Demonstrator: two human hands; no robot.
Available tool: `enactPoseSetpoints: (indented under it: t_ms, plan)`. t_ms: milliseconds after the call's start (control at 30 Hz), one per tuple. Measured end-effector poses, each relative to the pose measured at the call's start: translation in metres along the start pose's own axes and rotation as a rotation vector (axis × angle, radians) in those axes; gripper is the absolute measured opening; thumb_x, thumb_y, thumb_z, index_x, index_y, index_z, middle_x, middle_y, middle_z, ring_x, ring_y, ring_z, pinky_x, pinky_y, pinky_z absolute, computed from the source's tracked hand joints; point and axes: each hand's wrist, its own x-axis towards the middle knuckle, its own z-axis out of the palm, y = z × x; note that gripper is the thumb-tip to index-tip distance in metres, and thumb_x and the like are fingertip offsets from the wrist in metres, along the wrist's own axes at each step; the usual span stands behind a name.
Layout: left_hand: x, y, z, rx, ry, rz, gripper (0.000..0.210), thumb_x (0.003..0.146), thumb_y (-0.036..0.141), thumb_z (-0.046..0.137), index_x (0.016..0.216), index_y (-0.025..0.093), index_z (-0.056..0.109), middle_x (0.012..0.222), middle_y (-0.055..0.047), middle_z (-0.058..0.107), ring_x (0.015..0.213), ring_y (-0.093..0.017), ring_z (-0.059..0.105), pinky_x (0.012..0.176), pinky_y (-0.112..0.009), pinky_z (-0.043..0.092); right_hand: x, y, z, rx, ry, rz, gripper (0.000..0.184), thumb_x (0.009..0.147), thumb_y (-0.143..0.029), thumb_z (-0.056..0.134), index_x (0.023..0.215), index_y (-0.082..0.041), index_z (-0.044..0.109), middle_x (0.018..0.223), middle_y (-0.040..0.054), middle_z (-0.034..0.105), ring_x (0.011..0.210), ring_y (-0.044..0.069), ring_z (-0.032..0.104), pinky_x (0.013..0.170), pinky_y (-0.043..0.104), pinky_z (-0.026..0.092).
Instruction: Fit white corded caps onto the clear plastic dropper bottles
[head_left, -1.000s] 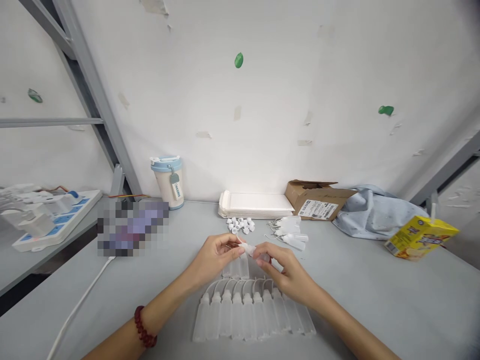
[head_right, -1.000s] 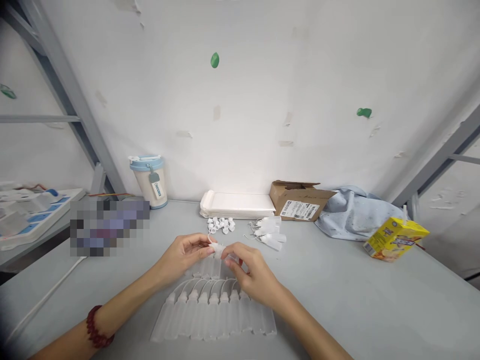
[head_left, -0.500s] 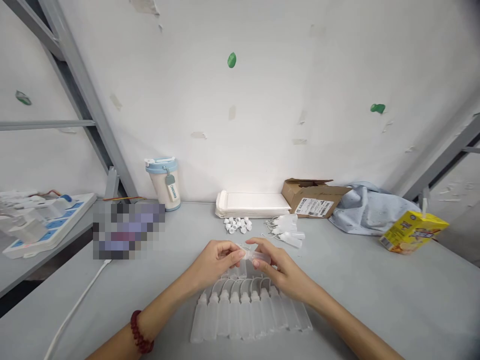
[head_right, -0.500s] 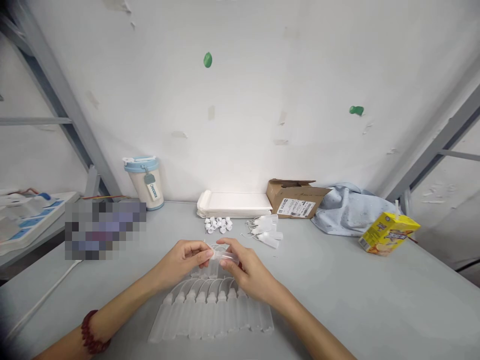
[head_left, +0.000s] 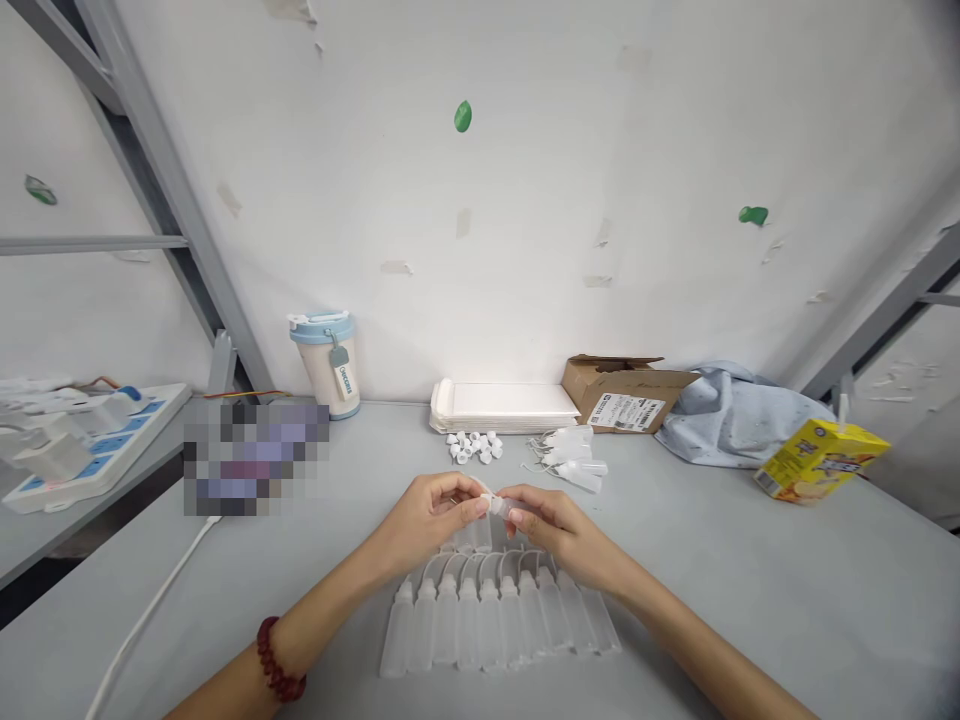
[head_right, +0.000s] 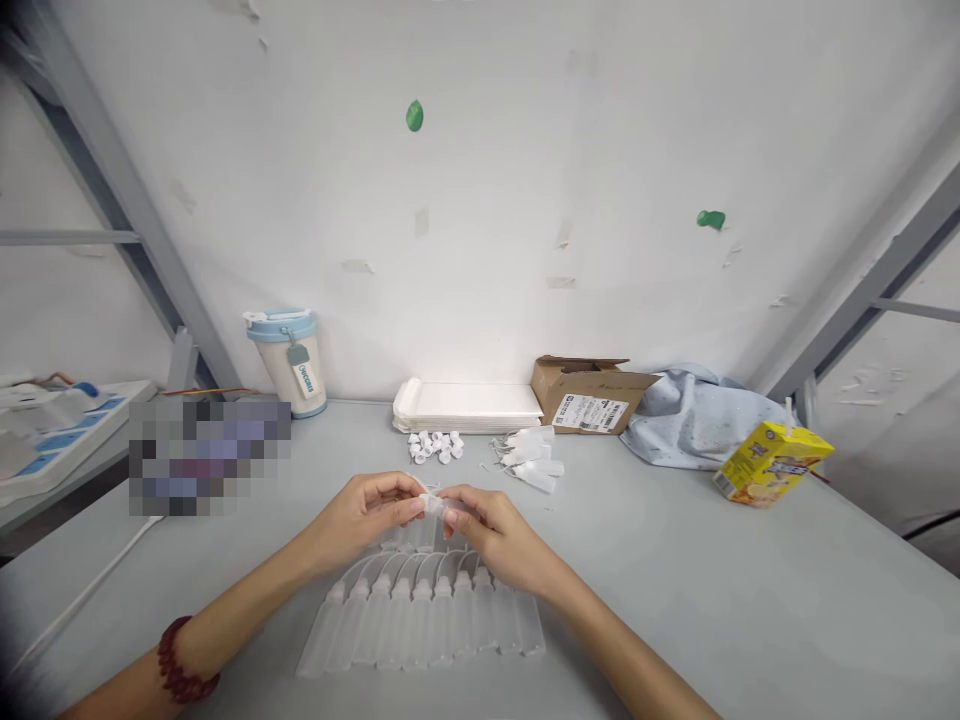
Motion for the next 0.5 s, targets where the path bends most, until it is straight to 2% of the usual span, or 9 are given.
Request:
enactPoseSetpoints:
  t_ms: [233,367,500]
  plan:
    - [0.0001,-0.0019,0.0012,0.004,-0.021,0.015,0.021,0.078,0.036,0.058,0.081,0.015,0.063,0.078,-0.002,0.061,0.075,-0.015,0.055,0.067,-0.024,0.043,0.0000,0.0027,0.0002,0.019,-0.056,0.000,0.029,0.090,-0.039,0.040,0.098,-0.018,0.058,0.069,-0.0026,0.047,0.056,0.009,0.034,0.051,0.022,0.027]
    - [-0.0009,-0.0020,0.0024,0.052,-0.014,0.069,0.017,0.078,0.031,0.059,0.080,0.015,0.063,0.079,-0.002,0.062,0.077,-0.016,0.056,0.070,-0.025,0.044,0.0002,0.0018,0.0015,0.035,-0.048,0.022,0.030,0.089,-0.041,0.042,0.104,-0.019,0.055,0.068,-0.0030,0.046,0.055,0.009,0.034,0.051,0.022,0.027]
    - [-0.0012,-0.0028,0.0051,0.114,0.051,0.152,0.013,0.078,0.025,0.059,0.082,0.016,0.065,0.080,-0.003,0.062,0.078,-0.016,0.056,0.072,-0.026,0.044,0.0018,0.0010,0.0021,0.268,-0.049,0.085,0.032,0.085,-0.046,0.047,0.098,-0.018,0.053,0.064,-0.0039,0.041,0.054,0.008,0.031,0.048,0.021,0.021]
